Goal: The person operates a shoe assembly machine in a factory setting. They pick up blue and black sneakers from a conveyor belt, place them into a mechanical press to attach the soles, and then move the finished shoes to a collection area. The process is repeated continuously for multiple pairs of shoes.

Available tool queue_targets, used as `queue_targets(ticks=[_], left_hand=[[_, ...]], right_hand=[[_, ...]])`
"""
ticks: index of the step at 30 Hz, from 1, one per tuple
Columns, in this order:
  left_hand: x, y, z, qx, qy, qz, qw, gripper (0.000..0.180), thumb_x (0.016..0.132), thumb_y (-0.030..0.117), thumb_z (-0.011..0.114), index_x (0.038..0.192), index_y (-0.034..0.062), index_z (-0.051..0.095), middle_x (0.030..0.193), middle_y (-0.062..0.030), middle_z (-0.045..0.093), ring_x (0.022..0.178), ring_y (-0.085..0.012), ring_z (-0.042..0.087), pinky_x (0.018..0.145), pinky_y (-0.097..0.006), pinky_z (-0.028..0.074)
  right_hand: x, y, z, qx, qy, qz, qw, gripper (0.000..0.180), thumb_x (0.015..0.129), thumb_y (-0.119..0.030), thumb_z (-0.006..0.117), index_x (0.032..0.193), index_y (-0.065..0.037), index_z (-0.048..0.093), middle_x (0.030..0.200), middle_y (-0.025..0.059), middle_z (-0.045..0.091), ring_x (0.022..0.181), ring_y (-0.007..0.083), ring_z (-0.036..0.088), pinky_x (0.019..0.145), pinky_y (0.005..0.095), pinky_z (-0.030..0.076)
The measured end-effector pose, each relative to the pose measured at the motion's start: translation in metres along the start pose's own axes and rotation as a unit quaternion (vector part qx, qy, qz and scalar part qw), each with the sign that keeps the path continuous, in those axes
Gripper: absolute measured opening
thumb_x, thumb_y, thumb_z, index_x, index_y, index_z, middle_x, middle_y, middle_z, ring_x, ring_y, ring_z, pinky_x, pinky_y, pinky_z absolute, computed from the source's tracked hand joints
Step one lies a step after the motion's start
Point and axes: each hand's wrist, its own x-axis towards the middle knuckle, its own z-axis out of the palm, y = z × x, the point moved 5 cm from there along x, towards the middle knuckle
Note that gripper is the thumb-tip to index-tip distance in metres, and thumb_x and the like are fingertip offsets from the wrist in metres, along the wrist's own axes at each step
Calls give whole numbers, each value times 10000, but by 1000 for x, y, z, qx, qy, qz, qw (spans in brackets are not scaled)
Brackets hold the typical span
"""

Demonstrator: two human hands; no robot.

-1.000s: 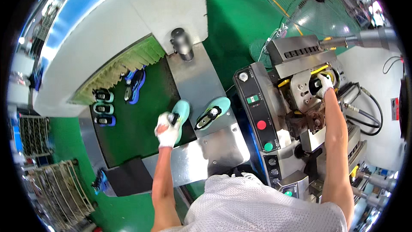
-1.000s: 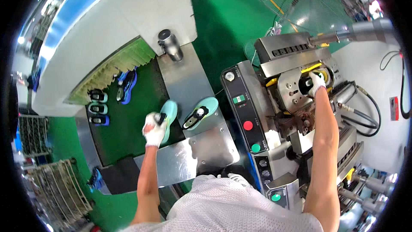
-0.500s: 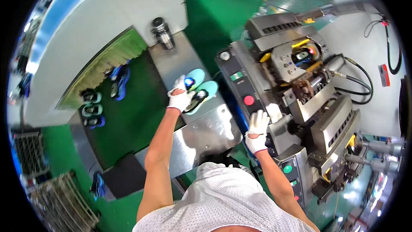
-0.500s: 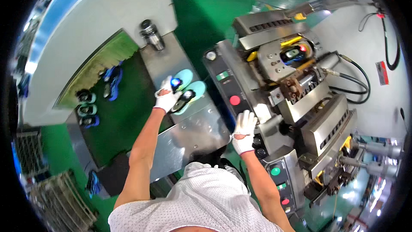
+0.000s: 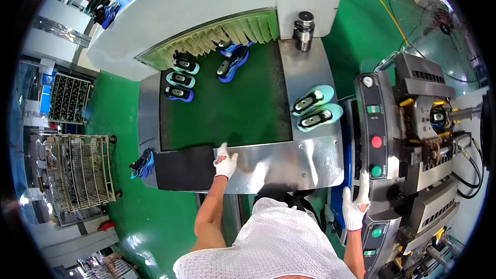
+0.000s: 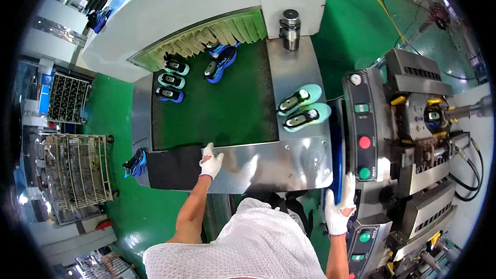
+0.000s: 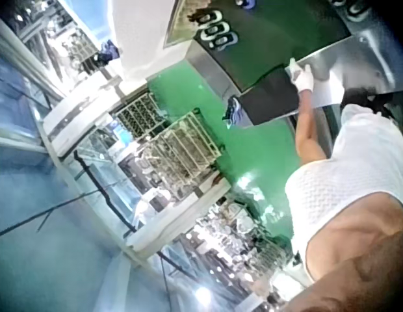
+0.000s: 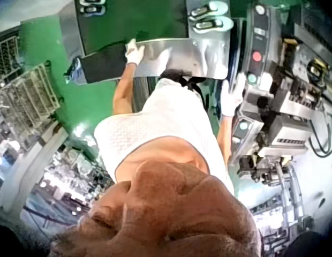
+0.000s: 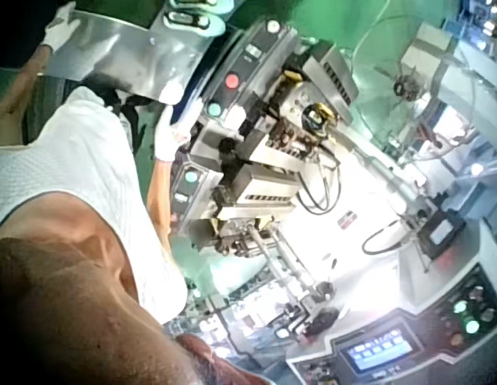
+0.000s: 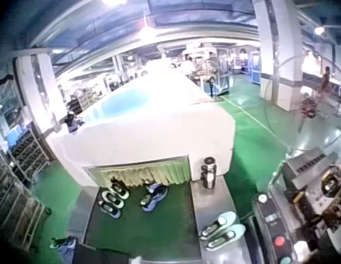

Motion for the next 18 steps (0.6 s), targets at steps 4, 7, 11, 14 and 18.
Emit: queue_targets(ticks=[4,7,11,14,18], left_hand=[[86,-37,-62,8,49,-94,994,797,882,290,754,1511,-40,392,1509,-266,464,1400,-417,469,1163,-465,393],[181,-99,-113,-5,140,-114,984,877,884,322,776,1550,-41,335,1547,-269,425,1429,-425,433,1173,-470,386],[294,-136,-176,18,226,-93,970,941,902,358,768,1585,-44,261,1559,-278,412,1446,-413,408,1191,-456,365],[345,-135,-189,-3,170,-39,985,673,950,309,709,1513,48,447,1418,-248,529,1325,-405,525,1094,-463,442],[343,-138,-197,15,200,68,977,272,993,234,645,1217,79,645,1222,-180,615,1141,-377,599,989,-455,474]], right_hand=[[-35,47,38,18,13,169,985,680,920,-21,681,1547,-1,421,1544,213,495,1420,303,496,1188,404,376],[-83,106,67,-21,0,216,976,647,925,-113,714,1501,37,461,1449,225,573,1330,308,576,1117,392,450],[-138,113,82,-230,-145,336,902,664,843,-287,742,1389,54,583,1288,259,676,1246,326,645,1074,383,483],[-164,104,93,-253,-204,380,866,657,819,-304,746,1363,42,617,1289,264,680,1240,352,648,1061,433,497],[-148,95,108,-251,-256,385,850,684,830,-378,745,1378,13,622,1308,246,677,1234,370,647,1071,427,492]])
